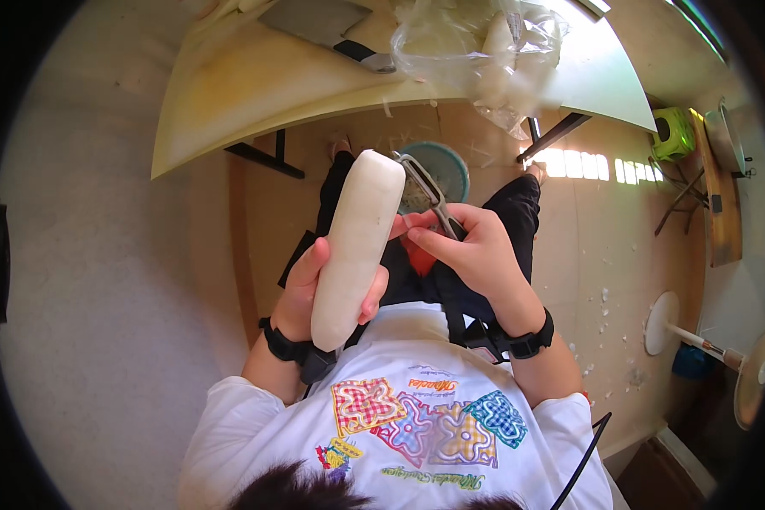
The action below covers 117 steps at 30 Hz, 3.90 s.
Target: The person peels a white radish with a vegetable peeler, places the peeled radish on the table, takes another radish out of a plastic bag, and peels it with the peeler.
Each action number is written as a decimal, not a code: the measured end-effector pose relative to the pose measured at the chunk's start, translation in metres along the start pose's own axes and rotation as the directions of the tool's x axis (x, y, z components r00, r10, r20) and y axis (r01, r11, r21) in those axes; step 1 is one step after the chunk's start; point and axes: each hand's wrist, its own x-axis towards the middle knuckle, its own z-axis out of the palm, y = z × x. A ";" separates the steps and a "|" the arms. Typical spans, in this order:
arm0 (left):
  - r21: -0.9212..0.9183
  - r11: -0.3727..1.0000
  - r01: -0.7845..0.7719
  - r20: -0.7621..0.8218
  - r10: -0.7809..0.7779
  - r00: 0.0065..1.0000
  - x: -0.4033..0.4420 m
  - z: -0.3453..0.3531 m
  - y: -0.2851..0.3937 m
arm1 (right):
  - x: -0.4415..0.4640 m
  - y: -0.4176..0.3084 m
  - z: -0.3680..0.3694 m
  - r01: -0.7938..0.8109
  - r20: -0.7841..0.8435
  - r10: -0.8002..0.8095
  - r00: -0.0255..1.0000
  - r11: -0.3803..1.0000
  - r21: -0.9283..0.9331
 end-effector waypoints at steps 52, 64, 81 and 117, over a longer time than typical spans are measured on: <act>-0.091 0.986 0.139 -0.169 -0.153 0.974 0.010 -0.014 -0.006 | -0.011 0.007 0.007 0.647 0.283 -0.623 0.729 0.493 -0.582; 0.021 0.980 0.200 -0.134 -0.195 0.972 0.008 -0.016 -0.007 | -0.003 0.003 -0.006 0.572 0.136 -0.642 0.754 0.541 -0.616; 0.094 0.983 0.158 -0.145 -0.144 0.979 -0.004 -0.009 -0.005 | 0.011 0.007 -0.018 0.528 -0.017 -0.686 0.727 0.575 -0.625; 0.098 0.985 -0.142 -0.025 0.146 0.989 0.013 -0.024 -0.009 | 0.003 -0.001 -0.014 -0.052 0.074 0.043 0.996 0.990 0.128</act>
